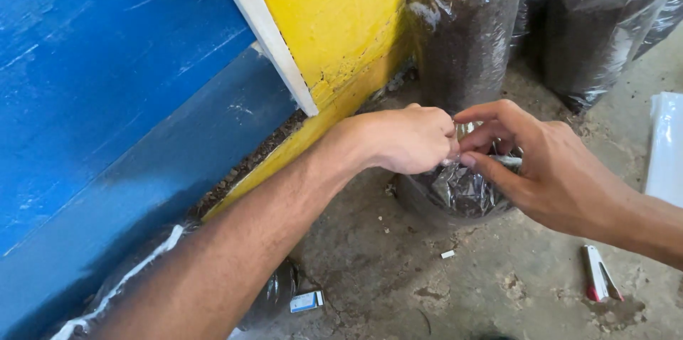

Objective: Manually closing and stapling plastic bags filled with agricultural substrate or compost.

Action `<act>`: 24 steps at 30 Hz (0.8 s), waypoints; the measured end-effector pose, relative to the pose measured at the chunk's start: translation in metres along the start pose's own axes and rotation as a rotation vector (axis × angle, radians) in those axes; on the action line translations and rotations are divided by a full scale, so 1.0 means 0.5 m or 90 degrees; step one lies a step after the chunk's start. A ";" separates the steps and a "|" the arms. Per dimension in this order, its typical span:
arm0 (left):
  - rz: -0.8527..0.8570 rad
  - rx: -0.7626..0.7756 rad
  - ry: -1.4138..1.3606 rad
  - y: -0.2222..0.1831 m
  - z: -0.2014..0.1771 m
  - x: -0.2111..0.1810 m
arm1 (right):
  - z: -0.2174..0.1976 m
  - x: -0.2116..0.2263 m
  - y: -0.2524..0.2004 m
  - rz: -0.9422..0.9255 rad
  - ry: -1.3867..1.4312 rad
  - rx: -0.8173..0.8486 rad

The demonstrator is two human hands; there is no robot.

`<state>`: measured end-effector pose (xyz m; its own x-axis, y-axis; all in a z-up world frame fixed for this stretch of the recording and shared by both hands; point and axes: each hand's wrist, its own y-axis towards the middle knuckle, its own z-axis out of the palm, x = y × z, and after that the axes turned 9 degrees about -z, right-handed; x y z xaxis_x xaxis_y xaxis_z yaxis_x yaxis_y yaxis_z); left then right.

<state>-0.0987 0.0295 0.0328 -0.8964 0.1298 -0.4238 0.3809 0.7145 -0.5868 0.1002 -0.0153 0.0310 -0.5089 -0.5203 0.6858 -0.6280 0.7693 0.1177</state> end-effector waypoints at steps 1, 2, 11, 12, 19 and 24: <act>0.015 0.022 -0.068 0.012 0.007 0.014 | 0.000 0.004 0.005 0.037 0.000 0.009; 0.014 0.021 -0.071 0.015 0.011 0.021 | -0.001 0.016 0.015 0.035 0.000 0.012; -0.043 -0.028 -0.051 -0.080 -0.017 -0.015 | 0.015 -0.006 0.037 0.109 0.172 0.019; -0.033 -0.088 -0.020 -0.091 -0.012 -0.020 | 0.018 -0.014 0.035 0.115 0.167 0.028; -0.055 -0.075 -0.017 -0.089 -0.003 -0.013 | 0.010 0.018 0.069 0.151 0.199 0.045; 0.045 -0.051 -0.143 -0.022 0.049 0.061 | 0.025 0.002 0.034 0.054 0.050 0.024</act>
<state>-0.1249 0.0088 0.0095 -0.7917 0.0318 -0.6100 0.4136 0.7629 -0.4969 0.0814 -0.0075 0.0248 -0.5146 -0.4218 0.7465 -0.6068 0.7943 0.0305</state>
